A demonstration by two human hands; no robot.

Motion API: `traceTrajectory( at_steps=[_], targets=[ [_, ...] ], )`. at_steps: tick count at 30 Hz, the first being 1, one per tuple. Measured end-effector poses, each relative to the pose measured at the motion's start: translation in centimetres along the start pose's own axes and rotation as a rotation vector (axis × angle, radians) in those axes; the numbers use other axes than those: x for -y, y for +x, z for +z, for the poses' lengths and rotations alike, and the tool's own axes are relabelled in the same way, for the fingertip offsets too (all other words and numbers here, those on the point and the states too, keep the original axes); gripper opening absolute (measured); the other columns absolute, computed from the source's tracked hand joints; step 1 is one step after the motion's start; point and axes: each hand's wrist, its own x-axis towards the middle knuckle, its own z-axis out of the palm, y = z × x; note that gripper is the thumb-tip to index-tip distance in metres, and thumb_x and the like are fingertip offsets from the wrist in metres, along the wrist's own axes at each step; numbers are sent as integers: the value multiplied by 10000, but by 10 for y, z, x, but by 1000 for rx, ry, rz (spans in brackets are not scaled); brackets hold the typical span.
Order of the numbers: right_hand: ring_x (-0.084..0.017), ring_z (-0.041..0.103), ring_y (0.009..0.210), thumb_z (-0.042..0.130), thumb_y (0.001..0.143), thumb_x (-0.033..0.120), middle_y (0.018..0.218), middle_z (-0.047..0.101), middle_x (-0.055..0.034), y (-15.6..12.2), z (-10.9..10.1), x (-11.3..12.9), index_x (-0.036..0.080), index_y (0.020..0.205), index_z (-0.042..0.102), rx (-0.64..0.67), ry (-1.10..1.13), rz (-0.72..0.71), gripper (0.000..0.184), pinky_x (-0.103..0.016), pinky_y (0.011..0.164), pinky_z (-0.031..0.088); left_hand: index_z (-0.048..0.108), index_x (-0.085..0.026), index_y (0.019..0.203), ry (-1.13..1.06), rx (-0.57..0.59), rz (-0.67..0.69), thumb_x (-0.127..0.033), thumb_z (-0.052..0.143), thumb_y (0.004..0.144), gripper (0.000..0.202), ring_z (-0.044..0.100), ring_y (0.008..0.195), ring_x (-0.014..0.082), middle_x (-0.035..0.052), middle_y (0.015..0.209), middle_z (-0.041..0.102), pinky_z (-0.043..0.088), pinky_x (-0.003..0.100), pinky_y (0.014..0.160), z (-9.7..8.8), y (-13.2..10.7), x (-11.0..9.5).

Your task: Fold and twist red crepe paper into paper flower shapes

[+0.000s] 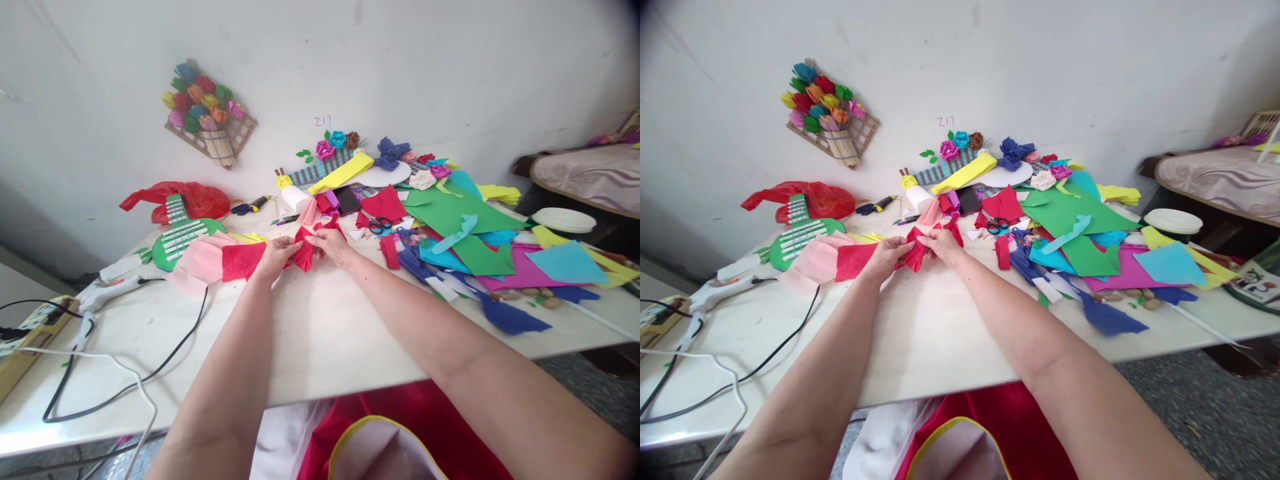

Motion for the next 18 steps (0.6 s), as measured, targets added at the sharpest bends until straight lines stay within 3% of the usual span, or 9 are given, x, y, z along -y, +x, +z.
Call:
traceTrajectory(
  at_steps=[4,9,18],
  targets=[
    [-55,432,366,609,712,256,489,537,48,0,-1,0,135,731,597,17,22,-12,123,-182,363,341,485,-150,654,-28,13,-38,-330,756,563,337,526,450,84,-24,541,570,387,193,448,2,-2,-2],
    [-51,420,378,614,700,214,483,525,50,-1,-1,2,127,740,617,19,33,9,96,-180,370,336,463,-154,630,-70,35,-67,-285,748,577,318,527,447,85,-26,536,559,386,192,443,2,-3,-3],
    [-47,427,391,610,694,187,533,566,32,-1,0,3,118,847,658,79,61,19,175,-178,374,341,491,-141,621,-109,75,-94,-248,727,595,262,561,496,101,-4,561,583,417,201,490,1,-4,-4]
  ],
)
